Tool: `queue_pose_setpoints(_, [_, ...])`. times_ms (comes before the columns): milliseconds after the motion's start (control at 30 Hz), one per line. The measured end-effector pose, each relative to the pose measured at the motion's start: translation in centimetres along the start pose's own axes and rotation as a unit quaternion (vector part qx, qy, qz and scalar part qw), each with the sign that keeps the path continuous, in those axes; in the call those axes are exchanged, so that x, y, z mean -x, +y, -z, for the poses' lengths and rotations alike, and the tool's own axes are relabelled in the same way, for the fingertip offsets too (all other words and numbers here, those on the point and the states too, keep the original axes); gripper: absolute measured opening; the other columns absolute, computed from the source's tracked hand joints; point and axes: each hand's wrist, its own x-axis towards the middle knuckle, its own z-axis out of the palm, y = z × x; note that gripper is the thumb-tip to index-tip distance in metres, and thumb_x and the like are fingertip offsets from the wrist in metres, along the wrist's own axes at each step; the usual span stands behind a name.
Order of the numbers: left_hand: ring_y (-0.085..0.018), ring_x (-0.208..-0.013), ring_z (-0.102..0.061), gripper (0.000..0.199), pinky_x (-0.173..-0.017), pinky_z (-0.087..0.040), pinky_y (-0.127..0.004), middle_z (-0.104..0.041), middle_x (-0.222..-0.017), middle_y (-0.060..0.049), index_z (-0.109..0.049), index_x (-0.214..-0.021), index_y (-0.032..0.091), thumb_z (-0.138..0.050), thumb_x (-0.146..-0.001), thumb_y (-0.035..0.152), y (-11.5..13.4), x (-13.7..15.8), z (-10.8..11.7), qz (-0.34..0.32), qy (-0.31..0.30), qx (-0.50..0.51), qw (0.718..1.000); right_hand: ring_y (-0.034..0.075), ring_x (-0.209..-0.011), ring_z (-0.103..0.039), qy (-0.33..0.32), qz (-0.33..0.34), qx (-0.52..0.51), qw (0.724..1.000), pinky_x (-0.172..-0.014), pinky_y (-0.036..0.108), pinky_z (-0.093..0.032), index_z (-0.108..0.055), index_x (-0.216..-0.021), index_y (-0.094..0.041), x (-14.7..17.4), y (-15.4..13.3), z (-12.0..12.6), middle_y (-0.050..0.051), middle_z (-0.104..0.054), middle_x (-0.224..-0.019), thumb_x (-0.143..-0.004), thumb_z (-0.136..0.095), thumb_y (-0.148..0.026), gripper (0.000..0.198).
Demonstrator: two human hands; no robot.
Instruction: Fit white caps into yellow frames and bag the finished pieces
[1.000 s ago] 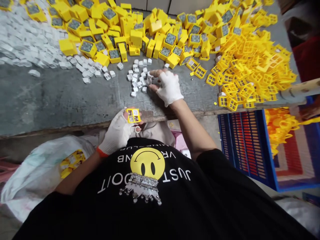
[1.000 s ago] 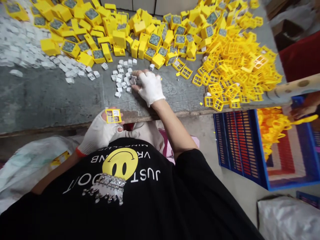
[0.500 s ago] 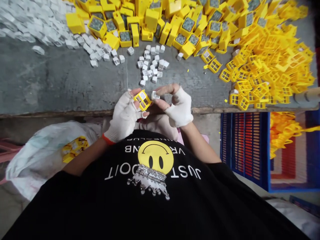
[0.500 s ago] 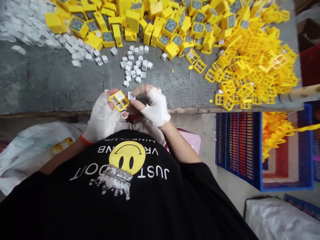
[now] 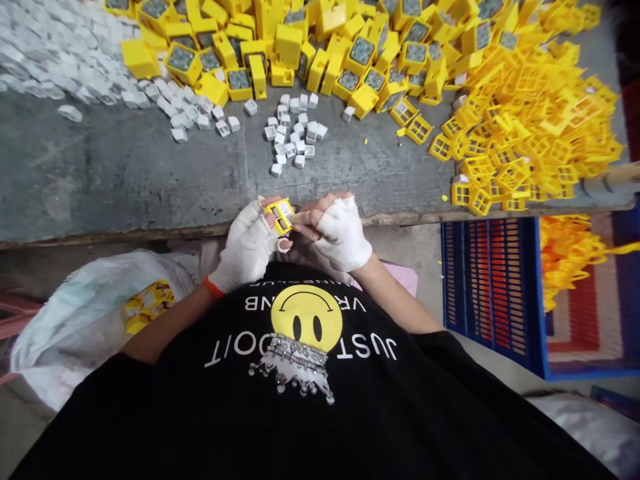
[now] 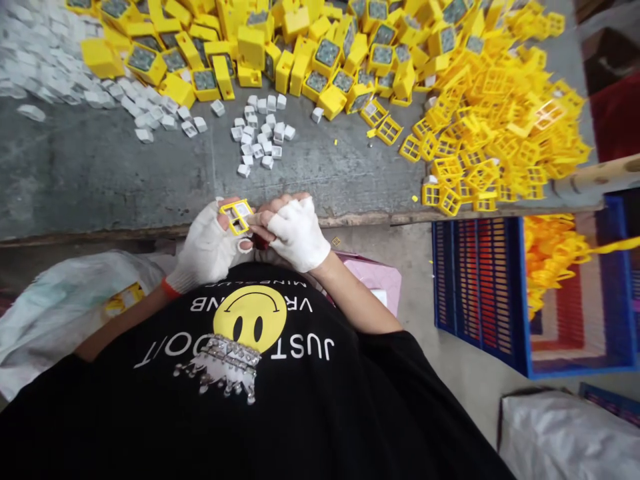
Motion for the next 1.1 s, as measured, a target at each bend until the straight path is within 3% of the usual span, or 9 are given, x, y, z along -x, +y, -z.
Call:
queue_pose_setpoints(100, [-0.022, -0.092, -0.084, 0.058, -0.065, -0.063, -0.027, -0.086, -0.118, -0.007, -0.078, -0.127, 0.026, -0.106, -0.086, 0.057, 0.2, 0.1, 0.3, 0.031, 0.019, -0.001, 0.999, 0.028, -0.112, -0.074, -0.056, -0.029, 0.009, 0.998, -0.110, 0.051, -0.049, -0.086, -0.128, -0.030, -0.9, 1.6, 0.6, 0.006, -0.086, -0.123, -0.124, -0.059, -0.048, 0.034])
queue_pose_setpoints(233, [-0.025, -0.097, -0.086, 0.059, -0.070, -0.065, -0.030, -0.086, -0.131, -0.010, -0.076, -0.130, 0.025, -0.102, -0.090, 0.059, 0.4, 0.2, 0.5, 0.028, 0.060, 0.001, 0.998, 0.038, -0.133, -0.071, -0.040, -0.158, 0.083, 0.983, -0.119, 0.064, -0.050, -0.078, -0.147, -0.027, -4.2, 5.7, 0.6, 0.014, -0.081, -0.136, -0.122, -0.058, -0.045, 0.037])
queue_pose_setpoints(333, [-0.028, -0.099, -0.086, 0.059, -0.071, -0.065, -0.032, -0.085, -0.132, -0.013, -0.075, -0.131, 0.023, -0.101, -0.091, 0.057, 0.4, 0.1, 0.8, 0.025, 0.069, -0.006, 0.997, 0.044, -0.142, -0.066, -0.054, -0.184, 0.128, 0.973, -0.123, 0.075, -0.047, -0.073, -0.148, -0.021, -7.1, 7.7, -0.9, 0.019, -0.076, -0.144, -0.119, -0.060, -0.048, 0.042])
queue_pose_setpoints(533, [-0.027, -0.094, -0.084, 0.055, -0.071, -0.062, -0.032, -0.085, -0.124, -0.014, -0.077, -0.131, 0.021, -0.097, -0.095, 0.058, 0.6, 0.3, 1.0, 0.018, 0.086, 0.006, 0.996, 0.044, -0.144, -0.065, -0.079, -0.188, 0.122, 0.971, -0.124, 0.074, -0.048, -0.076, -0.139, -0.021, -8.4, 5.4, -1.3, 0.020, -0.076, -0.148, -0.117, -0.059, -0.037, 0.032])
queue_pose_setpoints(600, [-0.025, -0.091, -0.082, 0.051, -0.070, -0.061, -0.031, -0.085, -0.122, -0.014, -0.077, -0.131, 0.021, -0.091, -0.100, 0.058, 0.7, 0.2, 0.8, 0.043, 0.088, 0.007, 0.995, 0.040, -0.140, -0.068, -0.089, -0.149, 0.085, 0.981, -0.121, 0.067, -0.051, -0.077, -0.139, -0.024, -7.5, 3.7, 0.0, 0.017, -0.078, -0.146, -0.118, -0.058, -0.036, 0.030])
queue_pose_setpoints(733, [-0.022, -0.080, -0.079, 0.035, -0.063, -0.056, -0.029, -0.085, -0.110, -0.010, -0.077, -0.120, 0.019, -0.075, -0.113, 0.053, 0.8, -0.1, 0.1, 0.121, 0.056, 0.037, 0.990, 0.033, -0.133, -0.070, -0.099, 0.010, 0.045, 0.994, -0.118, 0.059, -0.050, -0.076, -0.152, -0.031, -5.3, 1.1, 2.3, 0.011, -0.082, -0.140, -0.123, -0.052, -0.037, 0.038])
queue_pose_setpoints(933, [-0.021, -0.070, -0.076, 0.031, -0.056, -0.051, -0.028, -0.077, -0.084, -0.006, -0.076, -0.119, 0.018, -0.052, -0.124, 0.036, 0.5, 0.5, -0.2, 0.206, 0.012, 0.082, 0.975, 0.028, -0.132, -0.073, -0.104, 0.184, 0.131, 0.969, -0.114, 0.052, -0.052, -0.070, -0.160, -0.030, -2.5, -0.4, 2.9, 0.008, -0.083, -0.153, -0.128, -0.041, -0.033, 0.043])
queue_pose_setpoints(1000, [-0.020, -0.067, -0.076, 0.034, -0.053, -0.050, -0.027, -0.078, -0.084, -0.006, -0.074, -0.115, 0.017, -0.045, -0.126, 0.031, 0.6, 0.7, -0.2, 0.228, 0.023, 0.097, 0.969, 0.028, -0.131, -0.073, -0.106, 0.207, 0.142, 0.962, -0.110, 0.050, -0.053, -0.068, -0.165, -0.024, -1.9, -0.8, 2.8, 0.013, -0.081, -0.159, -0.129, -0.043, -0.036, 0.045])
queue_pose_setpoints(1100, [-0.019, -0.062, -0.074, 0.044, -0.048, -0.047, -0.025, -0.076, -0.080, -0.006, -0.072, -0.117, 0.017, -0.034, -0.129, 0.035, 1.0, 0.6, -0.2, 0.267, 0.046, 0.124, 0.955, 0.031, -0.133, -0.072, -0.145, 0.174, 0.136, 0.964, -0.109, 0.052, -0.054, -0.059, -0.176, -0.021, -1.3, -1.6, 2.2, 0.018, -0.073, -0.171, -0.127, -0.049, -0.038, 0.053])
